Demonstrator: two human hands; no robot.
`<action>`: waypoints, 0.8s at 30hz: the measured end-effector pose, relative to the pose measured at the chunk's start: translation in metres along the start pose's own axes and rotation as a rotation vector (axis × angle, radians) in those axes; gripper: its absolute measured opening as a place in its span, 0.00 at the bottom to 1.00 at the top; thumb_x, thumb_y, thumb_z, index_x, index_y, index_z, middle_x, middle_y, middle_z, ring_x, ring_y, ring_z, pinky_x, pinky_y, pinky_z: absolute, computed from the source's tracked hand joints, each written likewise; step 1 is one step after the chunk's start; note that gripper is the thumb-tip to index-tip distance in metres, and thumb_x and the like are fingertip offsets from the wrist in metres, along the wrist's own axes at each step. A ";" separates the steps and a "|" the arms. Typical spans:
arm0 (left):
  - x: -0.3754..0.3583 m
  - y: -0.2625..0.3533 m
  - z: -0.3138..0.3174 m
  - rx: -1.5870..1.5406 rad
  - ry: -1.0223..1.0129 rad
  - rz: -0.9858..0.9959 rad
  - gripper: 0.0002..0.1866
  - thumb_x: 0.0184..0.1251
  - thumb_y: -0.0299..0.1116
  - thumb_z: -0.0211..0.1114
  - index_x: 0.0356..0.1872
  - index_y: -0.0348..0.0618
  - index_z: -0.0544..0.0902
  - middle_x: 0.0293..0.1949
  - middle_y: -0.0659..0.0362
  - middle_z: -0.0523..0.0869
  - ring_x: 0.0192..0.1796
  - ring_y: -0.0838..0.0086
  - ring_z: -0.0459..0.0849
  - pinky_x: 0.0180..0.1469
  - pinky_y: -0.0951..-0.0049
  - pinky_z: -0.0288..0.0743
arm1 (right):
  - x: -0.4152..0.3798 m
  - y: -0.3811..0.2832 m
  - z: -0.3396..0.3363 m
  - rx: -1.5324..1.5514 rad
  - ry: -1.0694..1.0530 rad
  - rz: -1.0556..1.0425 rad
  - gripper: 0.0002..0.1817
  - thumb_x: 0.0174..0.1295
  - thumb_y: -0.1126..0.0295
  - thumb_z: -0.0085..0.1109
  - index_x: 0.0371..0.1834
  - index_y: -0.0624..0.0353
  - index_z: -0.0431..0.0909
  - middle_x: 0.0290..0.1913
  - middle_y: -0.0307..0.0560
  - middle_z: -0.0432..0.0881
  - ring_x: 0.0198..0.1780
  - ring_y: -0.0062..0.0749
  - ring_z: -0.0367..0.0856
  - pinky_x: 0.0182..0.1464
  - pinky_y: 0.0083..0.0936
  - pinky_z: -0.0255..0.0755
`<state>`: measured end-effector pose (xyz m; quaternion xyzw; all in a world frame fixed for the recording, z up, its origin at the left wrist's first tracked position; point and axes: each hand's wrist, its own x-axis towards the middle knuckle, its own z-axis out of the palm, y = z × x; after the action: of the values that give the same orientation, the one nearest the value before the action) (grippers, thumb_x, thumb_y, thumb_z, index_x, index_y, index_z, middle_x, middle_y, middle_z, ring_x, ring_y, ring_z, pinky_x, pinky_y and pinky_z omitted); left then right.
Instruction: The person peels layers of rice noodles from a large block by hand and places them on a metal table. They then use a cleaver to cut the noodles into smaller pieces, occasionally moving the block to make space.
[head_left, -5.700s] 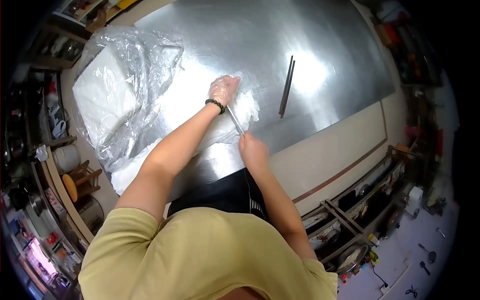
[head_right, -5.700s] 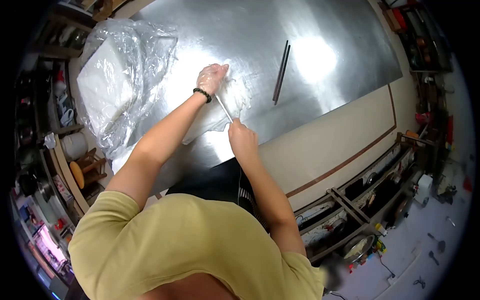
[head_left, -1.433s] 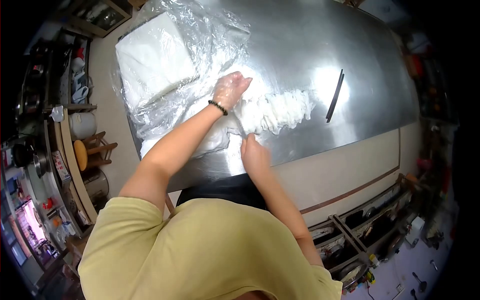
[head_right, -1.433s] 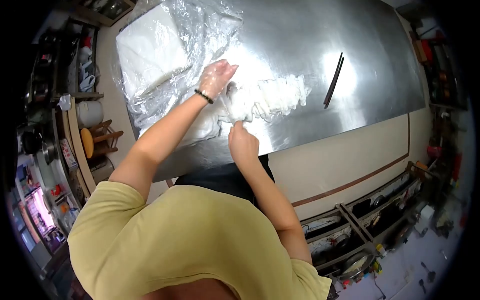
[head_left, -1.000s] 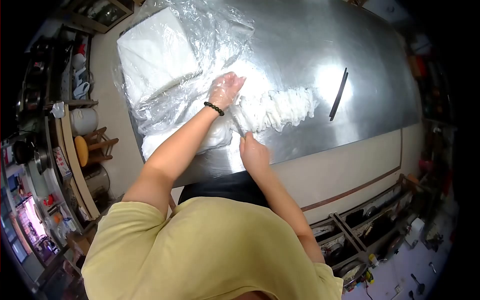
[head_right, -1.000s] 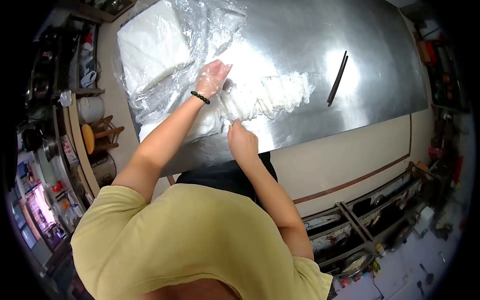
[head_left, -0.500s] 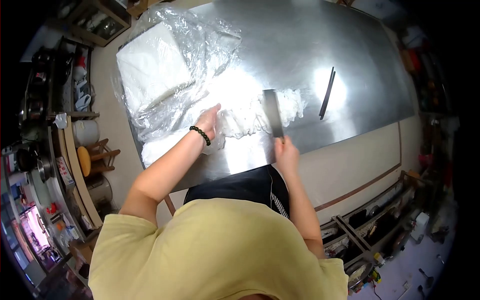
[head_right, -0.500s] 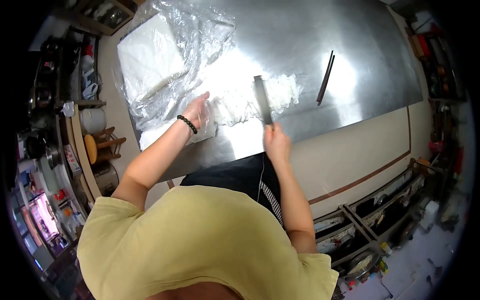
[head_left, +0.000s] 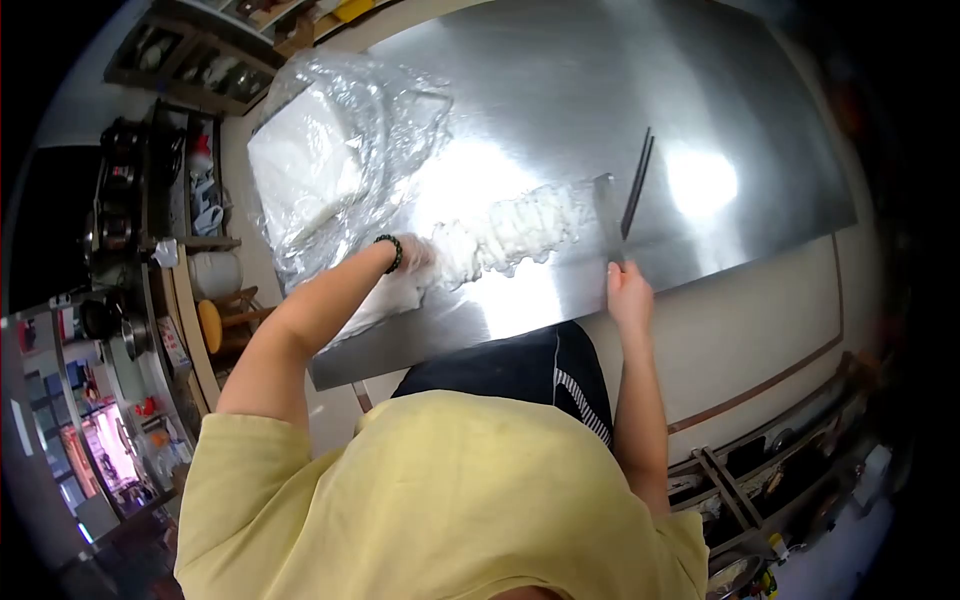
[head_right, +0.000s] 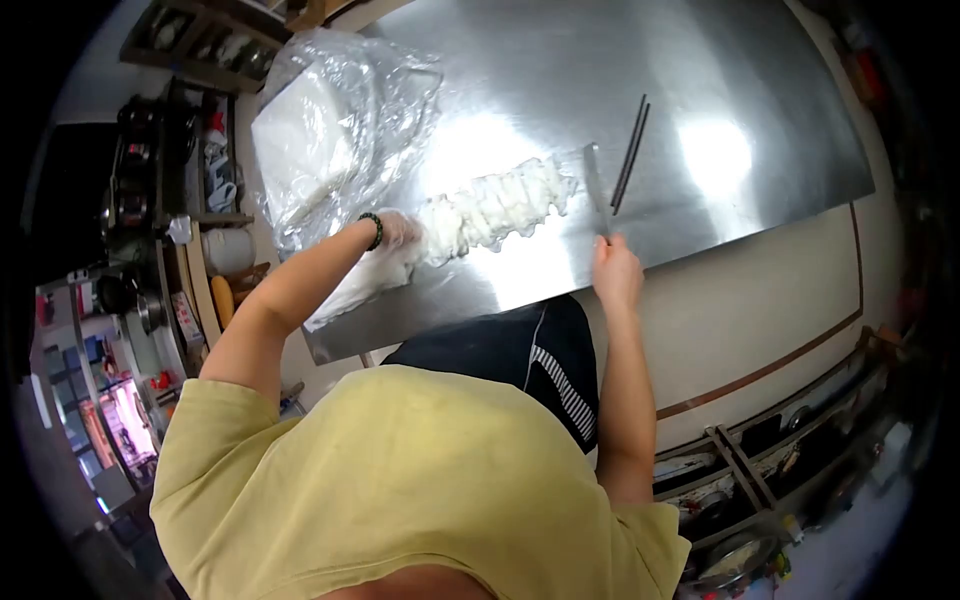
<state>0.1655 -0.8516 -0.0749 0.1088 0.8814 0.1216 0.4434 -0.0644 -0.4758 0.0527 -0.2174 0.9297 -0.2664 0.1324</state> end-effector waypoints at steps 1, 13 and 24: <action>-0.010 0.021 -0.019 -0.083 0.059 -0.025 0.08 0.46 0.28 0.60 0.29 0.40 0.81 0.28 0.52 0.82 0.31 0.64 0.81 0.33 0.68 0.75 | 0.004 0.001 0.001 -0.017 -0.036 0.005 0.16 0.60 0.58 0.46 0.32 0.63 0.72 0.28 0.62 0.78 0.34 0.59 0.76 0.36 0.48 0.67; -0.022 0.162 -0.074 -2.465 0.805 -0.389 0.30 0.60 0.49 0.58 0.57 0.40 0.66 0.52 0.53 0.74 0.51 0.66 0.75 0.53 0.64 0.69 | 0.038 0.023 0.023 0.060 -0.431 -0.169 0.17 0.59 0.59 0.47 0.32 0.66 0.73 0.26 0.61 0.78 0.32 0.59 0.76 0.37 0.46 0.69; 0.015 0.126 -0.088 -2.586 0.981 0.198 0.24 0.62 0.39 0.57 0.57 0.40 0.65 0.51 0.54 0.75 0.52 0.65 0.76 0.54 0.65 0.72 | 0.065 -0.037 0.035 0.525 -0.953 -0.058 0.13 0.60 0.65 0.45 0.33 0.67 0.69 0.15 0.45 0.71 0.11 0.28 0.71 0.15 0.26 0.67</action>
<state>0.0957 -0.7377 0.0037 -0.3671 0.1965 0.8993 -0.1341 -0.0958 -0.5504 0.0360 -0.2991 0.6625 -0.3649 0.5817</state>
